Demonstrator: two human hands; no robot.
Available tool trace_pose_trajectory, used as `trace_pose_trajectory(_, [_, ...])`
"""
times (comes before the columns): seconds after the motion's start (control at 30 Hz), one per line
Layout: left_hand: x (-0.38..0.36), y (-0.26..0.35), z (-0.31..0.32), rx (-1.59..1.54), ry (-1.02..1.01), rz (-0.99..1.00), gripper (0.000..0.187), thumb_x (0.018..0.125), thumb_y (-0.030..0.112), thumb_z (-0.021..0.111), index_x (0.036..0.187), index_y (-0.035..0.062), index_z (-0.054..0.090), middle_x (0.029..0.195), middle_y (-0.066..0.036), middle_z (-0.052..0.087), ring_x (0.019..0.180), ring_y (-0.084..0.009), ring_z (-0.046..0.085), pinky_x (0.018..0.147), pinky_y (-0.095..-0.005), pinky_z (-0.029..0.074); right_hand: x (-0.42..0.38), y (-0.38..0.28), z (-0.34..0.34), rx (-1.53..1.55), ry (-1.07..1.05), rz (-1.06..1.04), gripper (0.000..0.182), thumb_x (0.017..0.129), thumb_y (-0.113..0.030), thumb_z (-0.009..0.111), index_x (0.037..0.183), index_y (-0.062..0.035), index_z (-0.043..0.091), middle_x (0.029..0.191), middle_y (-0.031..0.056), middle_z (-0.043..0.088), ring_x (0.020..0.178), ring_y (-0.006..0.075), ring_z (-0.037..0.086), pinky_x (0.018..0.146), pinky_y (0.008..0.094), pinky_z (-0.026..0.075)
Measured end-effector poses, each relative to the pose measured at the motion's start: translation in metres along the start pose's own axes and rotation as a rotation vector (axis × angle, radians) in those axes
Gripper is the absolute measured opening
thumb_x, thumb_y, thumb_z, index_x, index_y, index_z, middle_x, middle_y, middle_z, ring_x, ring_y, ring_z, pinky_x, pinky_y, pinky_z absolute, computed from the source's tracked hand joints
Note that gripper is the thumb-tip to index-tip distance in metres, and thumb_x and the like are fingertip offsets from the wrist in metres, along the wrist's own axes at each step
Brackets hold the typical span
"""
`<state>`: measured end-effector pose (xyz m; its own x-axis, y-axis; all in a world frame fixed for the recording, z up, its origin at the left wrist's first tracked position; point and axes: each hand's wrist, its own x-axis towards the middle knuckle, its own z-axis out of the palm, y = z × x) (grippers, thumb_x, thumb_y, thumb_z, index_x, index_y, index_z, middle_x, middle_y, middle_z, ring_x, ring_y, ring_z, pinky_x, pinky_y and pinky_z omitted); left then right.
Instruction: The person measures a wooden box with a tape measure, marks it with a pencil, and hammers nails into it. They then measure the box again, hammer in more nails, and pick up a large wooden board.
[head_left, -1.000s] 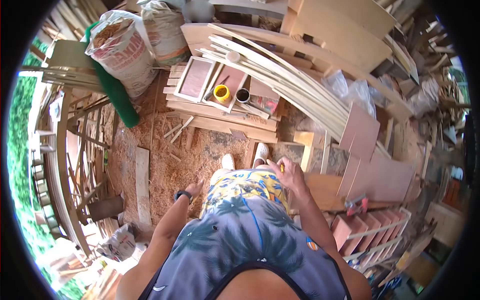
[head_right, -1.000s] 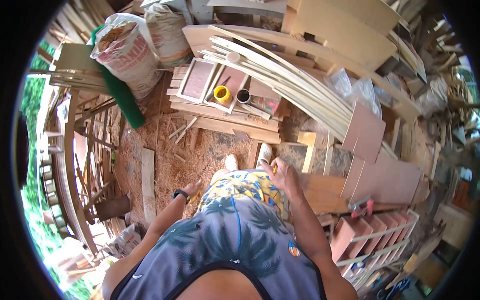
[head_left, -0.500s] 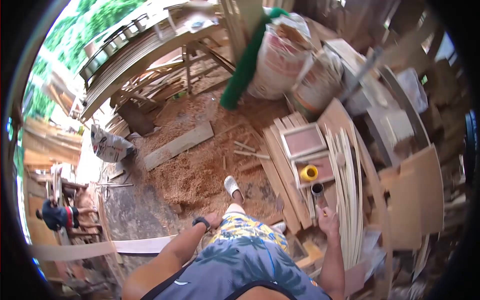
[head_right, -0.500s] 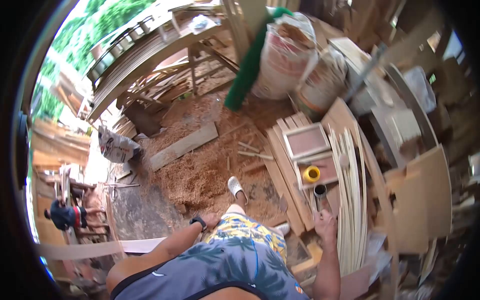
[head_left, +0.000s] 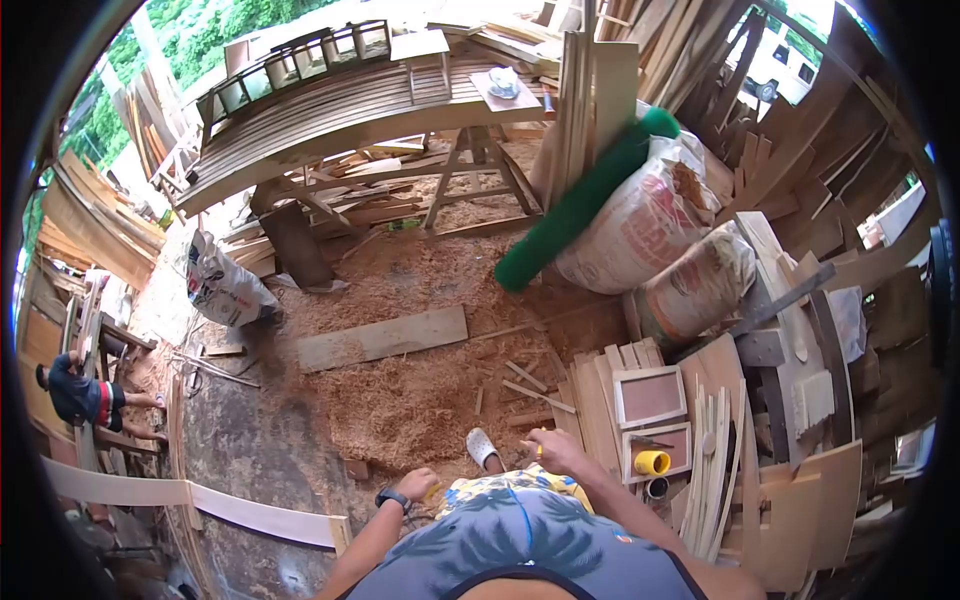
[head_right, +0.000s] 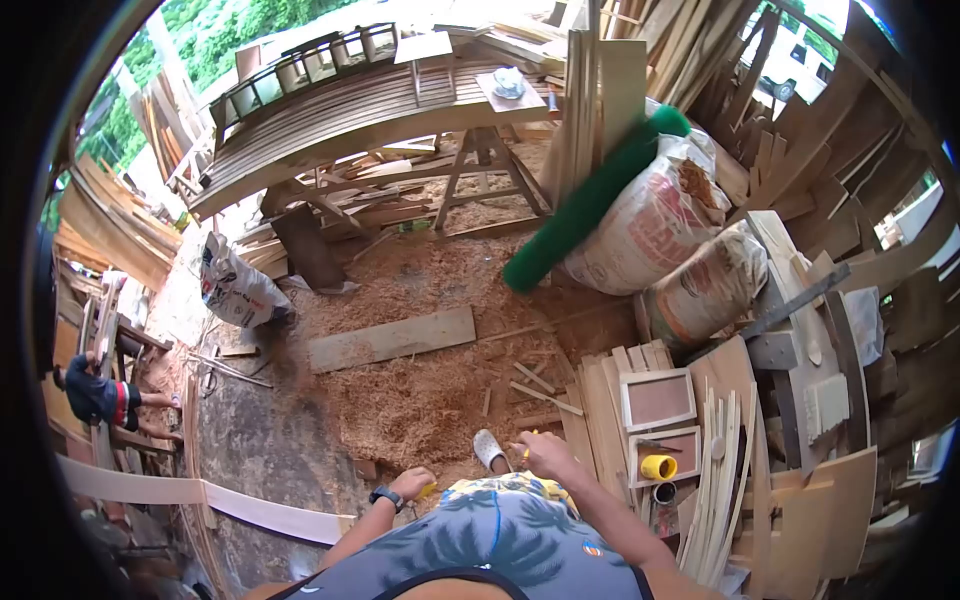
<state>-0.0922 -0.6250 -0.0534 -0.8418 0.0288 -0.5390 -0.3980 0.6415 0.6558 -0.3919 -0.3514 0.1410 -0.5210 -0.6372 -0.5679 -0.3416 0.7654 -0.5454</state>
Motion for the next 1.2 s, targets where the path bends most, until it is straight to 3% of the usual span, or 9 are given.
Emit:
trace_pose_trajectory(0.13, [0.022,0.081,-0.105,-0.585,0.207,-0.259,0.031,0.093,0.026,0.067,0.114,0.0038,0.069,0.111,-0.012,0.069,0.105,-0.0223,0.064,0.093,-0.0345,0.051,0.065,-0.061,-0.026,-0.200,-0.125,-0.218,0.036,0.098,-0.038,0.061,0.121,-0.0116,0.066,0.113,0.0188,0.072,0.106,0.0407,0.067,0.092,0.0505,0.052])
trace_pose_trajectory(0.3, [0.053,0.142,-0.184,-0.828,0.325,-0.104,0.044,0.095,0.021,0.070,0.133,0.0024,0.056,0.123,-0.010,0.064,0.112,-0.0185,0.060,0.098,-0.0346,0.049,0.146,-0.111,-0.041,0.003,-0.169,-0.422,0.038,0.085,-0.009,0.068,0.123,-0.0093,0.064,0.112,0.0163,0.073,0.105,0.0370,0.069,0.090,0.0441,0.054])
trace_pose_trajectory(0.37, [0.085,0.121,-0.193,-0.906,0.317,-0.091,0.046,0.096,0.020,0.070,0.135,0.0014,0.052,0.126,-0.012,0.063,0.117,-0.0192,0.059,0.100,-0.0362,0.050,0.176,-0.134,-0.054,0.087,-0.221,-0.433,0.037,0.087,-0.011,0.067,0.124,-0.0070,0.064,0.113,0.0151,0.074,0.105,0.0356,0.069,0.091,0.0432,0.054])
trace_pose_trajectory(0.67, [0.207,0.090,-0.392,-0.508,0.392,-0.010,0.050,0.090,0.028,0.068,0.129,0.0015,0.053,0.111,-0.028,0.070,0.107,-0.0399,0.070,0.092,-0.0445,0.055,0.375,-0.209,-0.136,0.241,-0.278,-0.393,0.035,0.081,-0.010,0.071,0.114,-0.0011,0.068,0.103,0.0153,0.073,0.100,0.0256,0.071,0.089,0.0372,0.056])
trace_pose_trajectory(0.83, [0.256,0.116,-0.558,-0.462,0.285,-0.053,0.036,0.092,0.022,0.064,0.121,-0.0001,0.061,0.112,-0.023,0.071,0.106,-0.0370,0.070,0.092,-0.0427,0.055,0.488,-0.260,-0.225,0.447,-0.382,-0.448,0.028,0.082,-0.007,0.069,0.109,-0.0006,0.068,0.095,0.0110,0.072,0.094,0.0175,0.069,0.082,0.0335,0.056])
trace_pose_trajectory(0.9, [0.278,0.100,-0.603,-0.415,0.393,-0.003,0.037,0.093,0.021,0.063,0.122,-0.0007,0.061,0.112,-0.024,0.070,0.107,-0.0360,0.069,0.093,-0.0422,0.054,0.537,-0.276,-0.259,0.356,-0.206,-0.587,0.027,0.087,-0.016,0.071,0.110,-0.0019,0.069,0.097,0.0134,0.073,0.094,0.0201,0.071,0.082,0.0349,0.057])
trace_pose_trajectory(1.03, [0.309,0.060,-0.675,-0.741,0.556,0.038,0.042,0.100,0.009,0.052,0.141,0.0062,0.057,0.107,-0.006,0.068,0.095,-0.0156,0.065,0.082,-0.0309,0.056,0.593,-0.349,-0.362,0.191,0.118,-0.433,0.036,0.100,-0.039,0.064,0.107,-0.0044,0.069,0.092,0.0205,0.073,0.089,0.0325,0.073,0.081,0.0417,0.057])
trace_pose_trajectory(1.1, [0.313,0.068,-0.729,-0.888,0.552,-0.026,0.041,0.103,0.016,0.053,0.143,0.0099,0.056,0.098,-0.001,0.064,0.083,-0.0063,0.060,0.075,-0.0239,0.053,0.623,-0.372,-0.401,0.309,0.169,-0.337,0.032,0.104,-0.035,0.056,0.104,-0.0051,0.069,0.090,0.0200,0.072,0.083,0.0353,0.072,0.075,0.0455,0.057])
trace_pose_trajectory(1.2, [0.336,0.055,-0.790,-1.120,0.655,-0.042,0.024,0.105,0.022,0.057,0.123,0.0071,0.062,0.091,-0.003,0.063,0.073,-0.0126,0.064,0.065,-0.0258,0.054,0.677,-0.390,-0.440,0.074,0.221,-0.327,0.056,0.108,-0.052,0.033,0.107,-0.0122,0.073,0.102,0.0205,0.071,0.099,0.0346,0.068,0.086,0.0485,0.056])
